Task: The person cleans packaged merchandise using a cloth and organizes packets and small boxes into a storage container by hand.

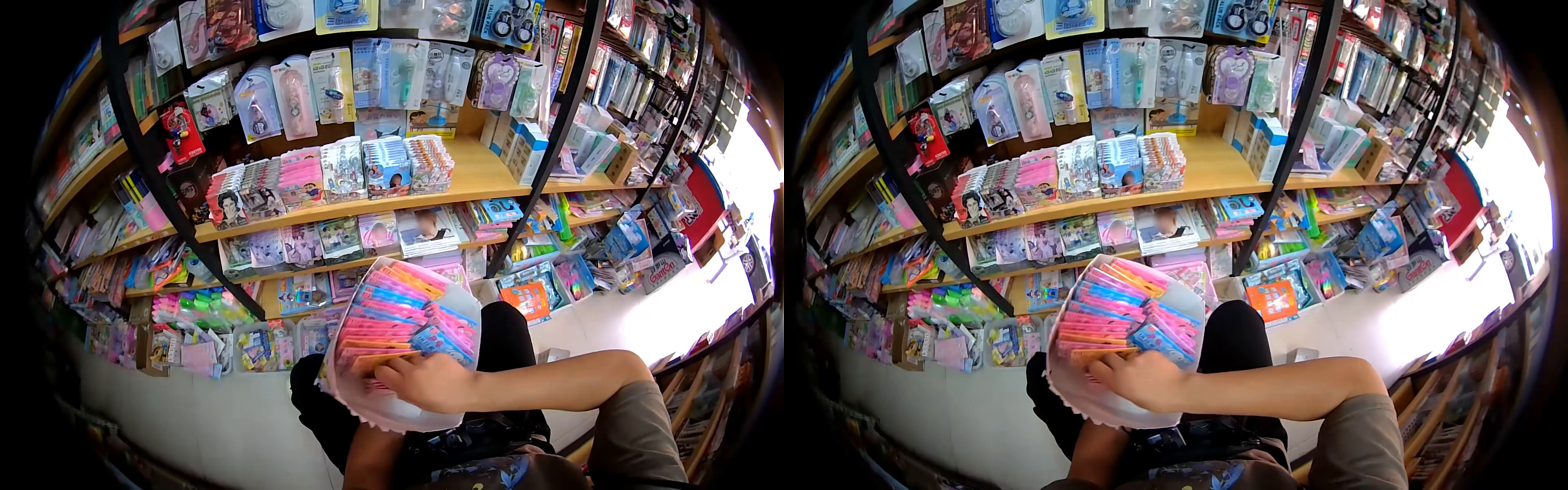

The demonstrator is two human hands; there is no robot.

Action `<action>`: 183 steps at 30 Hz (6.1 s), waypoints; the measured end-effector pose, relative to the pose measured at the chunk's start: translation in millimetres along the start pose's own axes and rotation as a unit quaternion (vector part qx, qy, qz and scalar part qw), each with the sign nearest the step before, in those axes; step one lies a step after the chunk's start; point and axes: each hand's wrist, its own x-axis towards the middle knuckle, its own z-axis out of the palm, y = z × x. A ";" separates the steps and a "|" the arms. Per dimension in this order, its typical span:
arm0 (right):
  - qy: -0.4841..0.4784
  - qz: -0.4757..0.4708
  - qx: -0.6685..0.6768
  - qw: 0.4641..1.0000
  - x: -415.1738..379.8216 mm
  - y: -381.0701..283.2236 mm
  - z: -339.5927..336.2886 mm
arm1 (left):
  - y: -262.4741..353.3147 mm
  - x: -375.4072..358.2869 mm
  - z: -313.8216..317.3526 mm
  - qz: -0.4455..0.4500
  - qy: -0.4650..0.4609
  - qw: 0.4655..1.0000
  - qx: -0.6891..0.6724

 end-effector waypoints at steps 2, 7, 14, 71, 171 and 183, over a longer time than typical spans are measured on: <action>-0.030 0.003 0.025 0.999 -11.4 6.3 -0.6 | 4.2 -0.7 -1.2 0.008 -0.002 1.000 -0.003; -0.028 -0.010 0.065 0.997 -23.8 21.9 -14.3 | 10.5 14.6 8.1 0.039 -0.018 0.999 -0.004; -0.046 -0.066 0.088 0.993 -6.6 16.3 -17.2 | 45.2 -27.9 7.4 0.115 -0.008 0.993 0.015; -0.298 -0.112 0.261 0.911 31.8 18.1 -6.2 | 15.7 -174.5 -2.7 0.275 0.258 0.894 0.243; -0.374 0.058 0.140 0.915 57.3 18.9 25.6 | 42.3 -159.5 36.8 0.257 0.219 0.926 0.170; -0.314 0.035 0.338 0.886 72.5 12.1 44.4 | 44.3 -145.1 30.7 0.198 0.273 0.928 0.160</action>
